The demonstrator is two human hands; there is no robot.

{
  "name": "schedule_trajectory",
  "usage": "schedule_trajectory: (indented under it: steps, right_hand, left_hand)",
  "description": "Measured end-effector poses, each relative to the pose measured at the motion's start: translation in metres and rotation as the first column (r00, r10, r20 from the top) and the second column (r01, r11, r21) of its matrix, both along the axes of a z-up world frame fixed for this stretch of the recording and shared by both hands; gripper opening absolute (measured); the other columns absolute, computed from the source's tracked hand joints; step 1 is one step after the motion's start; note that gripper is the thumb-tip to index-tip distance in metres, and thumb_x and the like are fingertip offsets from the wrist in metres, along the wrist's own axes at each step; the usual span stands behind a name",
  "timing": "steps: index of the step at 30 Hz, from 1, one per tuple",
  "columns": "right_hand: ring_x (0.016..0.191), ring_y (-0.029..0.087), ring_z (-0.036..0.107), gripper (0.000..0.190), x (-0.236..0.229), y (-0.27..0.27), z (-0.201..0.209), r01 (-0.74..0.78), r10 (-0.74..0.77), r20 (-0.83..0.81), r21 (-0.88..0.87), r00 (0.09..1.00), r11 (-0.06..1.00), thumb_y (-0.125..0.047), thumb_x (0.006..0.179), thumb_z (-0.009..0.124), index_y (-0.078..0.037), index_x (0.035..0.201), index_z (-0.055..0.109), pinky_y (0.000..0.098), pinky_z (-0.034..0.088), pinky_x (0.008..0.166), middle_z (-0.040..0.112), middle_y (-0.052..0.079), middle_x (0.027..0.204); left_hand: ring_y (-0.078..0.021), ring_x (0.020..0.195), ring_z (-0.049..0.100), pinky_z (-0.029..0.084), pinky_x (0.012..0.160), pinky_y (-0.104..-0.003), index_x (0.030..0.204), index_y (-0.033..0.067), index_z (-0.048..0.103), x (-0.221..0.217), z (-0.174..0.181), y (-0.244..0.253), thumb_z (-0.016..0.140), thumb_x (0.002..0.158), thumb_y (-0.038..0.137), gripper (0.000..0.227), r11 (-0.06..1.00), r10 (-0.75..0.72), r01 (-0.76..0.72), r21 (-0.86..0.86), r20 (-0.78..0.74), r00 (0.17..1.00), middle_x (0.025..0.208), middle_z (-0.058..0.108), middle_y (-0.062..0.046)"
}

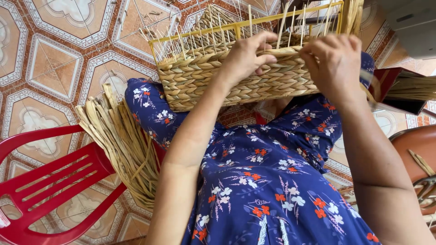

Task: The person weaves a basket by hand, threading and wrapping dried plant fibers around a rectangular wire frame.

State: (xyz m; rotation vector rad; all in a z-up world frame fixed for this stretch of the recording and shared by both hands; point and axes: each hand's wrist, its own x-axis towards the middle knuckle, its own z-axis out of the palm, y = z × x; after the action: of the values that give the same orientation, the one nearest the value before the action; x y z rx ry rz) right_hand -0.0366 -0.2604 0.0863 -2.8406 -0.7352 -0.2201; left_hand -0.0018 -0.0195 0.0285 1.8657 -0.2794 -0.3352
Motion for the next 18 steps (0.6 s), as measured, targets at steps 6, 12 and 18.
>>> schedule_trajectory:
  steps: [6,12,18]
  right_hand:
    - [0.1,0.022,0.065,0.007,0.009,0.031,-0.002,-0.101,0.061,0.228,0.172,0.972,0.98,-0.014,0.11,0.069,-0.011,0.107,0.075,0.0399,0.045,0.096,0.072,0.005,0.109]
    - [0.077,0.024,0.067,0.006,0.042,0.049,-0.023,0.043,-0.016,-0.097,0.285,0.995,0.958,-0.012,0.104,0.073,-0.006,0.105,0.074,0.0379,0.05,0.065,0.07,0.01,0.09]
    - [0.075,0.012,0.068,0.003,0.044,0.037,-0.05,0.412,0.17,-0.499,0.829,0.85,0.378,-0.003,0.104,0.066,-0.005,0.104,0.069,0.0262,0.056,0.066,0.073,0.006,0.091]
  left_hand:
    - [-0.0087,0.044,0.056,0.044,0.033,-0.02,0.092,0.0089,0.063,0.013,-0.073,-0.029,0.064,0.103,0.017,0.013,0.946,0.16,-0.263,0.189,0.431,0.888,0.063,0.065,-0.003]
    - [-0.0098,0.044,0.055,0.045,0.033,-0.02,0.106,0.0079,0.054,0.005,-0.061,-0.018,0.057,0.106,0.014,0.007,0.977,0.119,-0.189,0.104,0.469,0.875,0.066,0.064,-0.005]
    - [-0.0095,0.046,0.062,0.054,0.04,-0.021,0.105,0.009,0.054,0.022,-0.001,-0.001,0.053,0.103,0.014,0.006,0.999,-0.017,0.01,-0.04,-0.175,0.984,0.087,0.072,0.0]
